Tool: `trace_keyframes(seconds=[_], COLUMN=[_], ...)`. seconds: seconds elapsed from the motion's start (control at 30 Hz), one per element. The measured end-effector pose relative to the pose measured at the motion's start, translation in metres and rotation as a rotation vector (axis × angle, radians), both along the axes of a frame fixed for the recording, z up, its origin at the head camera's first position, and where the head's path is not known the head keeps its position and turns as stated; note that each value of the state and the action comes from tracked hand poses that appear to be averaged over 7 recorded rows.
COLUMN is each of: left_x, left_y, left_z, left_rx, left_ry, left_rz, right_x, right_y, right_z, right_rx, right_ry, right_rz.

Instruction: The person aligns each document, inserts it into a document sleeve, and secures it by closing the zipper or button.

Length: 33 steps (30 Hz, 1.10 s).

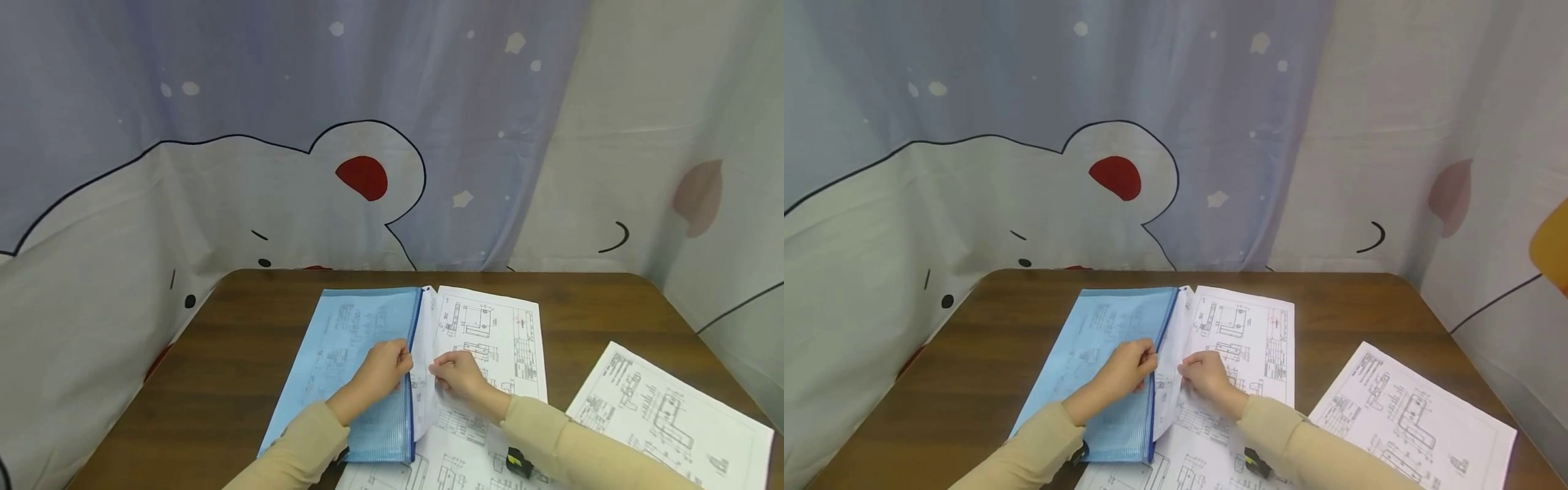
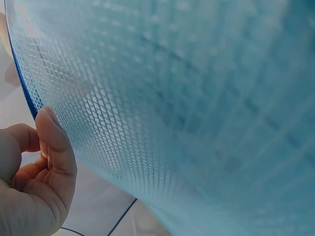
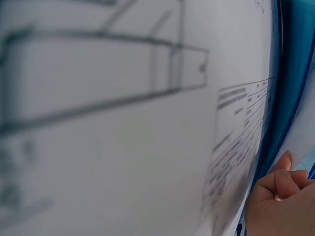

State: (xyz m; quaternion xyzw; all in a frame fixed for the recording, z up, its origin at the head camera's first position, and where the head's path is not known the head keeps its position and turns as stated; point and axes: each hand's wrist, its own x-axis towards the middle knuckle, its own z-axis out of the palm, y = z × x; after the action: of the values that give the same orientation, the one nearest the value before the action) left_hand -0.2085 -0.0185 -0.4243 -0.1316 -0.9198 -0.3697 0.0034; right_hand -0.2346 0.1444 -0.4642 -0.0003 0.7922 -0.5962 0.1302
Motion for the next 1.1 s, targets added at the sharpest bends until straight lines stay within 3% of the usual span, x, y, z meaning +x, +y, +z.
trace_keyframes(seconds=[0.3,0.63,0.9,1.1], left_x=[0.003,0.007,0.010,0.010], left_y=[-0.001,-0.001,-0.003,-0.009], left_z=[0.006,0.008,0.009,0.007], left_rx=[0.018,0.001,-0.025,-0.016], left_ry=[0.020,-0.026,-0.024,-0.017], left_rz=[0.004,-0.005,-0.012,-0.018], right_x=[0.000,0.004,0.003,0.004], right_y=[-0.014,-0.026,-0.040,-0.042], right_z=[0.003,0.006,0.005,0.008], right_rx=[0.046,0.011,0.098,0.063], right_ry=[0.065,0.082,0.136,0.095], right_rz=[0.063,0.126,0.141,0.159])
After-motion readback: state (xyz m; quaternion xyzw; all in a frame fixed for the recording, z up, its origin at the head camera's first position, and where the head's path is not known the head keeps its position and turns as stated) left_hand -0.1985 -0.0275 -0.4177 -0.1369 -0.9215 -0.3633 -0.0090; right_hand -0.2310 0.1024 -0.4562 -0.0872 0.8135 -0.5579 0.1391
